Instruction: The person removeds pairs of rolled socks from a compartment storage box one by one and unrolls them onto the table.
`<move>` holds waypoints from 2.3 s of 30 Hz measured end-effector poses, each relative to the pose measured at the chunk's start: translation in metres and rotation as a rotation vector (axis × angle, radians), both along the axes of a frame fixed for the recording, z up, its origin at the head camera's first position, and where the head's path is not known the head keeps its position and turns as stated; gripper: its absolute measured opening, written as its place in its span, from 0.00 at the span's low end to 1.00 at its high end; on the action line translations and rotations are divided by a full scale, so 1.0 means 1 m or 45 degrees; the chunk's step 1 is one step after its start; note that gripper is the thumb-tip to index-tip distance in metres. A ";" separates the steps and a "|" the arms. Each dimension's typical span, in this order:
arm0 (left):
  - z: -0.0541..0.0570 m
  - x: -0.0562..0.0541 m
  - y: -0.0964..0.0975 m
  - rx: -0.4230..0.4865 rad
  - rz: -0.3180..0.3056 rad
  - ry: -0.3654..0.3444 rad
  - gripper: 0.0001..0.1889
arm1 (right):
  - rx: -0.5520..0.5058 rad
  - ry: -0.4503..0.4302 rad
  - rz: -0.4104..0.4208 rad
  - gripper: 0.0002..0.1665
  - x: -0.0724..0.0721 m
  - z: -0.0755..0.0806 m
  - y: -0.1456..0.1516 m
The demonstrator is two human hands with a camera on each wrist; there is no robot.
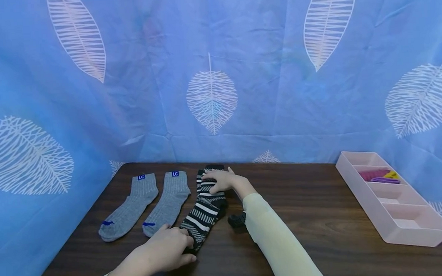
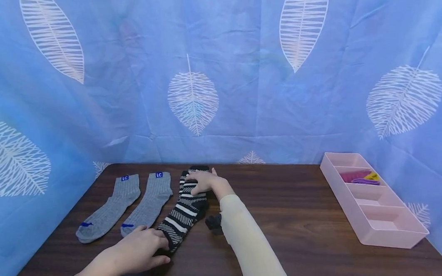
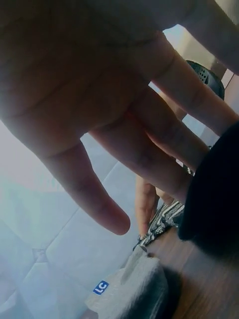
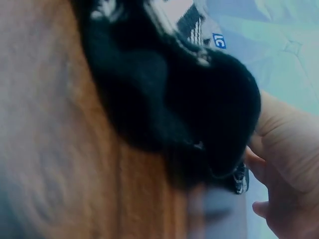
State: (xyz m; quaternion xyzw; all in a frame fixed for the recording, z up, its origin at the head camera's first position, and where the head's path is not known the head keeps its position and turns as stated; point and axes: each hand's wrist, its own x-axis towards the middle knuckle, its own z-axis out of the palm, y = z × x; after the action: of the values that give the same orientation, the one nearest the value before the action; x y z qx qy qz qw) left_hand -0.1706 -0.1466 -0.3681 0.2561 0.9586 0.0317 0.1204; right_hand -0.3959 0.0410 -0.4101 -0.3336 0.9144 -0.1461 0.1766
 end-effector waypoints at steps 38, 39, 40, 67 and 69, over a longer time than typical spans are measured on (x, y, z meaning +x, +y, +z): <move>0.007 -0.007 -0.047 0.247 -0.055 -0.355 0.21 | -0.297 -0.031 -0.216 0.35 -0.004 -0.026 0.028; 0.007 -0.008 -0.047 0.244 -0.049 -0.359 0.20 | -0.297 -0.017 -0.223 0.36 -0.004 -0.026 0.027; 0.007 -0.008 -0.047 0.239 -0.044 -0.362 0.21 | -0.293 -0.004 -0.235 0.36 -0.004 -0.025 0.027; 0.032 0.003 -0.045 0.261 -0.051 -0.217 0.38 | -0.217 0.458 -0.141 0.40 0.012 0.011 0.038; 0.034 0.005 -0.044 0.260 -0.069 -0.198 0.39 | -0.221 0.485 -0.141 0.40 0.015 0.016 0.040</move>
State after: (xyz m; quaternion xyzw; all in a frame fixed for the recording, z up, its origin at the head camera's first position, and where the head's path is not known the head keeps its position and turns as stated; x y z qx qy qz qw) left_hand -0.1658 -0.1903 -0.3343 0.2896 0.9309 0.1457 0.1684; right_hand -0.3810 0.0810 -0.3945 -0.3183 0.9322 -0.1682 -0.0371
